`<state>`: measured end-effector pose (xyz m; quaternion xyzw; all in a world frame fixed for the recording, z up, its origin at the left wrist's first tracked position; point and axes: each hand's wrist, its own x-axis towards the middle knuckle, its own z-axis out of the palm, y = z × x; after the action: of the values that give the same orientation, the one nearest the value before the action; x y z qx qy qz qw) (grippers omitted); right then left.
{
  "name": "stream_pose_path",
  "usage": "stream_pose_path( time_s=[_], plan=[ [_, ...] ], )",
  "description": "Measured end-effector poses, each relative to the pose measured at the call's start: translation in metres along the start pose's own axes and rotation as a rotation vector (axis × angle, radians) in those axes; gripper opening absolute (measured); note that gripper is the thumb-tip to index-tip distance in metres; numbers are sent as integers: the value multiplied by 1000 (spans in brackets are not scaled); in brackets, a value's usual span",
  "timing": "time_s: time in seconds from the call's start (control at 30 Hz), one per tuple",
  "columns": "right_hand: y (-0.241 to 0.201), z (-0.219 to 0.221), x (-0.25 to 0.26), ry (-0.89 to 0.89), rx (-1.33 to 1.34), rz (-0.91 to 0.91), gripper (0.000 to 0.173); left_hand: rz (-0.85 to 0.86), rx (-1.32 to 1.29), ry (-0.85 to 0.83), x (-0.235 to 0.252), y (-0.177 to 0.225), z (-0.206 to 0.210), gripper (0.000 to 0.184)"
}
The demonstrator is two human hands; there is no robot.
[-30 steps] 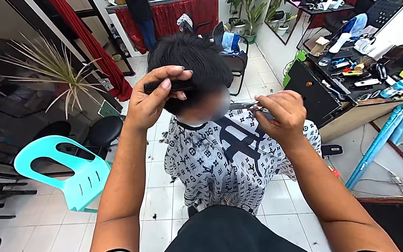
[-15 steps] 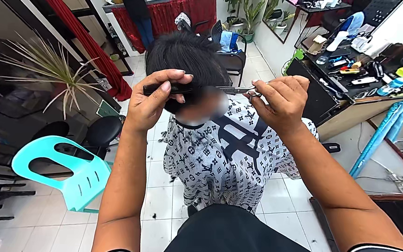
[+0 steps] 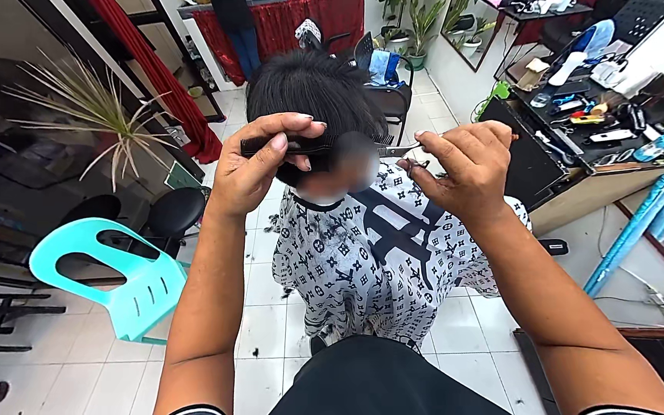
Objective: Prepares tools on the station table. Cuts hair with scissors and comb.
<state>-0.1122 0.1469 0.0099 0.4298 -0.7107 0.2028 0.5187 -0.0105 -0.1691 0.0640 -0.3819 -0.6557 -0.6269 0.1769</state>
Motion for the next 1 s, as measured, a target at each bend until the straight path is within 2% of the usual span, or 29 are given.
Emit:
stream_pose_path(
  time_s=[0.07, 0.13, 0.23, 0.33, 0.4, 0.5, 0.6, 0.7, 0.77, 0.87, 0.93, 1.0],
  plan=[
    [-1, 0, -2, 34, 46, -7, 26, 13, -41, -4, 2, 7, 5, 28],
    [-2, -2, -4, 43, 113, 40, 28, 46, -105, 21, 8, 17, 12, 22],
    [-2, -5, -1, 1, 188, 166, 40, 44, -184, 221, 20, 26, 15, 10],
    [1, -1, -1, 7, 212, 249, 38, -219, -95, 541, 32, 23, 12, 36],
    [2, -1, -3, -6, 208, 276, 35, -399, 51, 583, 23, 12, 12, 38],
    [5, -3, -11, -41, 203, 304, 32, -400, 191, 487, -18, -3, 19, 24],
    [9, -1, -17, -56, 212, 346, 32, -296, 115, 350, -56, -11, 13, 10],
    [11, 4, -14, -82, 249, 359, 31, -263, -25, 205, -73, -17, 0, 20],
    [11, 9, -11, -115, 309, 323, 29, -288, 42, 139, -75, -22, -8, 24],
    [9, 25, -7, -219, 362, 137, 23, -252, 120, 160, -63, -25, -9, 29],
    [5, 37, -6, -268, 324, 24, 22, -185, 30, 194, -50, -20, -6, 30],
    [3, 45, -4, -249, 291, 37, 23, -149, -24, 170, -39, -13, -6, 30]
  ],
)
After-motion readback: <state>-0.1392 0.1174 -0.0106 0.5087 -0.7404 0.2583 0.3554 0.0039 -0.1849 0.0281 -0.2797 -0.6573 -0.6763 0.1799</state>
